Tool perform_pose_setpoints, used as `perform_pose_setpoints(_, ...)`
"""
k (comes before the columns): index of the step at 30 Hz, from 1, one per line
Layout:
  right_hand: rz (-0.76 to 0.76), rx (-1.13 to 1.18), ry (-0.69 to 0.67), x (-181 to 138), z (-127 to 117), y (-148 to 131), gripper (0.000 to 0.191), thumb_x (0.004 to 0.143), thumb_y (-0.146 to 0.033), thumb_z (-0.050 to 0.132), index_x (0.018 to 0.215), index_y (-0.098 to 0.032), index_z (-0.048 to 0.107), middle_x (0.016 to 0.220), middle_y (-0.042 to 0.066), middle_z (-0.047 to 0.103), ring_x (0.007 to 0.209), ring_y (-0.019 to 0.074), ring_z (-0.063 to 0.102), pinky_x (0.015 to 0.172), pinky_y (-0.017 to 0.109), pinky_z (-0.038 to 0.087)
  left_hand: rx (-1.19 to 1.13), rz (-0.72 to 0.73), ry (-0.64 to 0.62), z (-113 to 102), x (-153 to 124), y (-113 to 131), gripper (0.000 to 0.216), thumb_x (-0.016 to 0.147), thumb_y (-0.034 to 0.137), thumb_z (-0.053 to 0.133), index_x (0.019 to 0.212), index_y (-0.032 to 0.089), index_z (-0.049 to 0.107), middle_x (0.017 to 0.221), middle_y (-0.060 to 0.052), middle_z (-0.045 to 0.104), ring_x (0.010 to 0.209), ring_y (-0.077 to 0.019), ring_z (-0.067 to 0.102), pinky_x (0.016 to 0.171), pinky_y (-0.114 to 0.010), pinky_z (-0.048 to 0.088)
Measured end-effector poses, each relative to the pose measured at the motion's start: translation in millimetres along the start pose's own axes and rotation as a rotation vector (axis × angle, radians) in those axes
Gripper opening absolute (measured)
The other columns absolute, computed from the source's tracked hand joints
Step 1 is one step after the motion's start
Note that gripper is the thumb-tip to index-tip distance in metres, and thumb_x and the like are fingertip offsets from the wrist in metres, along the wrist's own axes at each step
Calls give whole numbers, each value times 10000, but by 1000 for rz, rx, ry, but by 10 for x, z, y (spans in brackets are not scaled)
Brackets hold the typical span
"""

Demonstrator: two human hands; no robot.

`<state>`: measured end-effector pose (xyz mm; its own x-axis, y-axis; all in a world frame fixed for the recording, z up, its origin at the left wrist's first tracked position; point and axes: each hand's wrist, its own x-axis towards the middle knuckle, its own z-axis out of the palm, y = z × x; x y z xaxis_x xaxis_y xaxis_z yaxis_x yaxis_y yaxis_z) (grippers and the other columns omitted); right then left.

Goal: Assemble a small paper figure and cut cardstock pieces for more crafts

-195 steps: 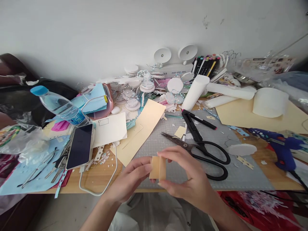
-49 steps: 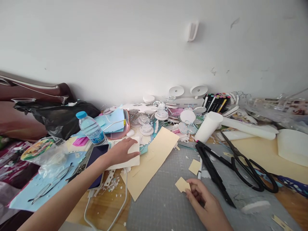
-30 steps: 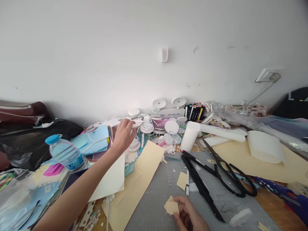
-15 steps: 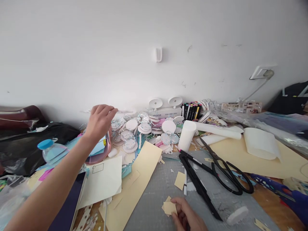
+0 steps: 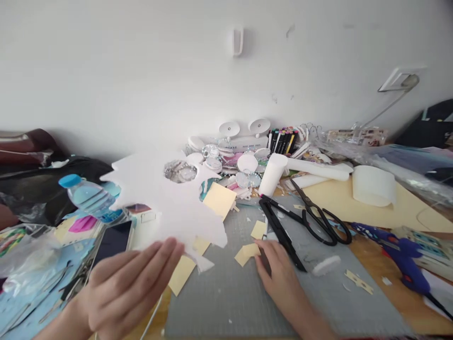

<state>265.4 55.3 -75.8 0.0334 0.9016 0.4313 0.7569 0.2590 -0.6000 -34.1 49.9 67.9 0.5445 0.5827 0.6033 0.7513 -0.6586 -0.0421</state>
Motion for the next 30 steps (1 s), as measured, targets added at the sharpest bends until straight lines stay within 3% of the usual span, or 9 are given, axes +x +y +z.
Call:
perform_pose_setpoints(4,-102,-62,-32,-16,-229,-48,274,952,-176,447,1200,-198,561,1148,129,630,1112,253,590,953,446,506,-3,-16,-44,65,-370,393,588,963,125,442,1501,345,352,1172,9,733,1016,-221,713,924,-347,549)
perform_pose_setpoints(8,-268,-63,-276,-52,-351,-79,326,966,-164,431,1268,-198,552,1272,110,623,1220,226,553,1017,418,475,-40,-5,-93,160,-491,548,630,959,83,430,1529,315,291,1093,-5,760,951,-218,730,823,-343,554)
perform_pose_setpoints(10,-308,-105,-391,-52,-357,-66,355,972,-171,424,1304,-198,545,1343,102,600,1278,242,522,1049,457,445,-44,62,-97,215,-496,545,568,968,82,394,1498,286,372,1063,-14,770,935,-210,726,766,-341,545)
perform_pose_setpoints(14,-240,-57,-333,-19,-388,-79,339,981,-199,412,1282,-196,569,1375,112,582,1325,269,482,1110,528,357,-7,358,30,345,-448,450,361,940,88,419,1106,202,719,1031,-47,771,908,-175,686,661,-303,503)
perform_pose_setpoints(17,-51,270,-307,6,-471,-226,249,990,-275,435,1151,-219,616,1209,92,657,1183,226,572,1008,400,455,30,475,107,442,-404,420,300,910,81,465,911,162,754,992,-67,751,871,-161,652,620,-288,457)
perform_pose_setpoints(21,202,634,-552,35,-523,-475,223,968,-403,489,939,-216,608,912,29,656,875,177,611,774,280,494,11,451,72,530,-362,469,307,920,82,446,938,152,745,1017,-68,727,877,-151,621,670,-292,437)
perform_pose_setpoints(25,307,698,-674,105,-499,-532,308,976,-417,461,755,-204,492,722,-16,554,727,146,551,647,248,418,-95,323,-85,539,-253,487,253,918,102,501,1052,163,707,986,-50,718,857,-157,603,847,-329,434)
perform_pose_setpoints(27,306,654,-716,154,-504,-512,319,973,-396,467,718,-205,436,684,-30,517,698,134,522,623,242,381,-174,207,-213,524,-166,471,292,889,208,599,1174,187,658,1147,-88,682,1040,-221,596,973,-394,401)
perform_pose_setpoints(30,276,579,-772,220,-530,-504,329,970,-369,470,695,-205,392,665,-38,504,663,120,486,603,237,348,-210,129,-368,529,-57,445,612,840,387,647,1386,153,500,1501,-204,405,1385,-380,357,1104,-544,274)
